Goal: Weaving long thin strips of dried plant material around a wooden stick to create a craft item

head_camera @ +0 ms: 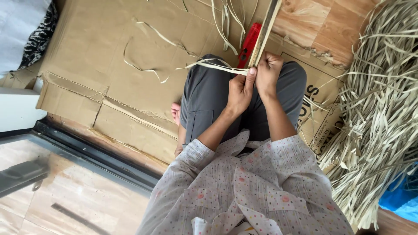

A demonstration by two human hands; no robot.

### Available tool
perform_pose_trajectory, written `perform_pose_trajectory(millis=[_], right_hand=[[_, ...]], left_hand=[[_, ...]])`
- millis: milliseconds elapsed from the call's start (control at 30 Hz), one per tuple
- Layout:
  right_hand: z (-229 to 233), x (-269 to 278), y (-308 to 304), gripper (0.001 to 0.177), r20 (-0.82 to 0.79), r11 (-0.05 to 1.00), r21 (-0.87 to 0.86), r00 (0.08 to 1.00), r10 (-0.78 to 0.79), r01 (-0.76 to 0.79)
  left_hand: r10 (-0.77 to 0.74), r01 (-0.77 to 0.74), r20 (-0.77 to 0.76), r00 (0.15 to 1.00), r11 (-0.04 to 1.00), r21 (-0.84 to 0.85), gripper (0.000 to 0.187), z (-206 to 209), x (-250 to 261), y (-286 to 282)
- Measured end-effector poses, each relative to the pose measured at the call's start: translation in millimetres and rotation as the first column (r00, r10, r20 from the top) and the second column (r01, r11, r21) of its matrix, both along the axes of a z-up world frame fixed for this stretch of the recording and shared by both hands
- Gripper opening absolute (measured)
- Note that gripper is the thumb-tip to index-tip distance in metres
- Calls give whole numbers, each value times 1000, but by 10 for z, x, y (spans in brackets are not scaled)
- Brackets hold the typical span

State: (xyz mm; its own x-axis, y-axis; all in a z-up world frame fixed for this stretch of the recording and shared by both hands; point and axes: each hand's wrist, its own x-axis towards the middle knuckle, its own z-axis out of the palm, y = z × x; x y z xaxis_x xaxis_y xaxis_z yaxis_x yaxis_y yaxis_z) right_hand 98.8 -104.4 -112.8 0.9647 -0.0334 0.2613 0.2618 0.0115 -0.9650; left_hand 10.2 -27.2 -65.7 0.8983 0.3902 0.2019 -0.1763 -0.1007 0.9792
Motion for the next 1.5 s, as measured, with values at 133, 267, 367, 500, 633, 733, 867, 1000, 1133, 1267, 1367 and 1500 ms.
perform_pose_trajectory(millis=[133, 267, 367, 500, 633, 733, 867, 1000, 1133, 1267, 1367, 1500], right_hand=[[103, -3, -25, 57, 114, 999, -39, 993, -32, 36], [184, 69, -26, 54, 180, 999, -1, 983, -36, 37], [23, 237, -113, 54, 221, 996, -59, 974, -53, 68], [-380, 569, -434, 63, 247, 994, -101, 969, -24, 50], [-419, 933, -943, 62, 367, 965, -217, 928, -59, 147], [-354, 1273, -1446, 65, 411, 856, -440, 908, -76, 271], [0, 1527, -2211, 74, 523, 702, -559, 845, -114, 441], [218, 1480, -2620, 72, 608, 564, -617, 788, -101, 549], [32, 1221, -2798, 66, 589, 582, -626, 804, -84, 520], [-259, 979, -2870, 68, 477, 535, -689, 862, -175, 489], [-376, 880, -2860, 62, 500, 455, -723, 848, -175, 520], [-569, 1035, -3059, 63, 382, 349, -807, 871, -308, 477]], left_hand=[[-85, 87, 32, 996, 995, -55, 57, 111, -83, 14], [-198, 204, 60, 978, 968, -145, 58, 201, -128, 32], [-278, 266, -1, 961, 920, -290, 54, 400, -228, 91], [-389, 319, -8, 921, 765, -559, 47, 678, -345, 240], [-430, 318, -20, 902, 698, -641, 48, 849, -403, 475], [-437, 231, -81, 896, 614, -755, 49, 915, -397, 593], [-436, 230, -38, 899, 544, -807, 50, 965, -402, 488], [-452, 233, 50, 891, 360, -904, 49, 1059, -327, 390], [-437, 216, 57, 898, 323, -921, 49, 1010, -275, 512], [-496, 188, -20, 868, 365, -912, 50, 945, -295, 785], [-518, 132, -133, 845, 443, -887, 50, 880, -344, 987], [-312, -35, -284, 907, 616, -787, 51, 912, -305, 1590]])
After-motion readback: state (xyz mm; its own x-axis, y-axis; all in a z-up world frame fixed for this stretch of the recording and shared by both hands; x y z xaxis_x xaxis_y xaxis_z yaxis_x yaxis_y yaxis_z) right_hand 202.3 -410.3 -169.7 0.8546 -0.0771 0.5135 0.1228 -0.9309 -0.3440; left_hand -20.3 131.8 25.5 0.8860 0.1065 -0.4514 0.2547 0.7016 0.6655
